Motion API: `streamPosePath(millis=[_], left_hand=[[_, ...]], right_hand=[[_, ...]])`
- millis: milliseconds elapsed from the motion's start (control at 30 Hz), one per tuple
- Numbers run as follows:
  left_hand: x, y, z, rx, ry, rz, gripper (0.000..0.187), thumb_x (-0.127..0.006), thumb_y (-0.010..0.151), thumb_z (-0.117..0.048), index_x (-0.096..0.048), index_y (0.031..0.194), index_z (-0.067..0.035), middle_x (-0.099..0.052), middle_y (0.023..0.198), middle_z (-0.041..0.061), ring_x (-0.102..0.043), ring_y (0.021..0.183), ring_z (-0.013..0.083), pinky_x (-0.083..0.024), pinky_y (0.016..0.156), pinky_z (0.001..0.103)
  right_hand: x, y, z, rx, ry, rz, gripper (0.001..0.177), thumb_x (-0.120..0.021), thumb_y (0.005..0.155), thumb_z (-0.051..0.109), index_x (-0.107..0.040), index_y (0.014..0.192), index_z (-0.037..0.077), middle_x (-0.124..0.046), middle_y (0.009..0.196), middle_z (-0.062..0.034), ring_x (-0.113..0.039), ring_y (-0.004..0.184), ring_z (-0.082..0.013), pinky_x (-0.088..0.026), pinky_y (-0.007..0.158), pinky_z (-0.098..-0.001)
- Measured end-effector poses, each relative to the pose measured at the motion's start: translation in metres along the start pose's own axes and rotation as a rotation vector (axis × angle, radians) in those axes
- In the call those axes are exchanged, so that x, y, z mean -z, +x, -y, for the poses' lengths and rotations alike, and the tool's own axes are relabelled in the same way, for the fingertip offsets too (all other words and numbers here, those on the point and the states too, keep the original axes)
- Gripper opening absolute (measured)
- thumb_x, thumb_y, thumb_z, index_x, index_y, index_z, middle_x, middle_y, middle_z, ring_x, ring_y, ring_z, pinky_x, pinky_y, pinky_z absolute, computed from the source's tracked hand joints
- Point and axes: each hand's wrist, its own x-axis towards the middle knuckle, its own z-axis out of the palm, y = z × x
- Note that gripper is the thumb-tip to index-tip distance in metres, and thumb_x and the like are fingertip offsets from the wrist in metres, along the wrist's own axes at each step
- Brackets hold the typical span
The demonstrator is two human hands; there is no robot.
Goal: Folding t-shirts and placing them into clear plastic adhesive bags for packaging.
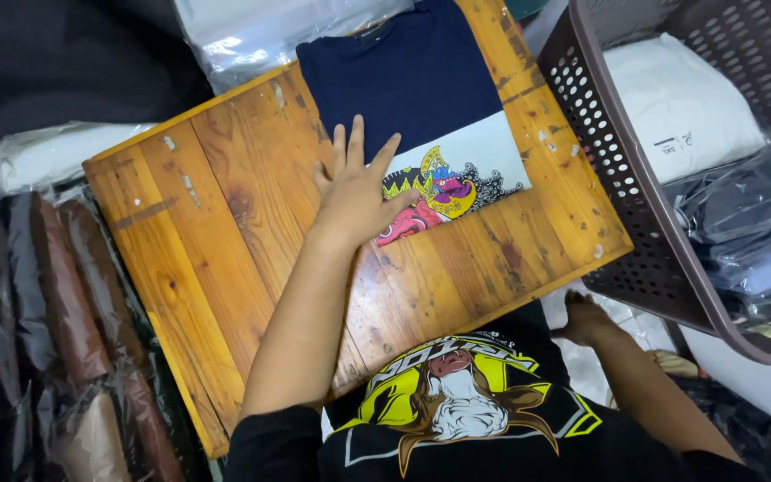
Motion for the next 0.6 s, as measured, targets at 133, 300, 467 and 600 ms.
streamPosePath(millis=[133,300,467,600], left_hand=[[0.000,0.003,0.003,0.001,-0.005,-0.033,0.078,-0.075,0.092,-0.051,-0.045,0.157,-0.020,-0.009,0.168,0.026,-0.002,0.156,0.0469,-0.014,0.110,0.080],[-0.035,0.029,0.050,-0.017,-0.235,-0.620,0.051,-0.077,0.088,-0.026,-0.065,0.134,-0.008,-0.050,0.126,0.020,-0.055,0.124,0.0365,-0.039,0.112,0.045],[-0.035,0.032,0.053,0.131,-0.311,-0.594,0.054,-0.078,0.084,-0.026,-0.062,0.133,-0.008,-0.059,0.107,0.010,-0.065,0.072,0.0183,-0.055,0.086,0.035],[-0.034,0.031,0.053,0.279,-0.275,-0.508,0.056,-0.084,0.081,-0.031,-0.062,0.127,-0.008,-0.066,0.088,0.005,-0.072,0.093,0.0301,-0.059,0.086,0.044]], right_hand=[[0.073,-0.066,0.032,-0.007,0.220,-0.026,0.074,-0.062,0.096,0.034,-0.042,0.155,-0.006,-0.050,0.155,-0.0290,-0.045,0.147,-0.0443,-0.041,0.118,-0.0531],[0.154,-0.147,0.063,0.008,0.104,0.149,0.064,-0.066,0.096,0.046,-0.045,0.153,0.026,-0.051,0.156,0.0031,-0.060,0.138,-0.0230,-0.048,0.117,-0.0372],[0.220,-0.188,0.090,0.632,0.284,-0.003,0.050,-0.070,0.088,0.048,-0.070,0.131,0.024,-0.082,0.120,0.0051,-0.080,0.104,-0.0131,-0.059,0.093,-0.0286],[0.296,-0.204,0.154,0.436,0.585,-0.447,0.058,-0.063,0.096,0.040,-0.063,0.139,0.001,-0.071,0.119,-0.0296,-0.066,0.112,-0.0497,-0.054,0.091,-0.0610]])
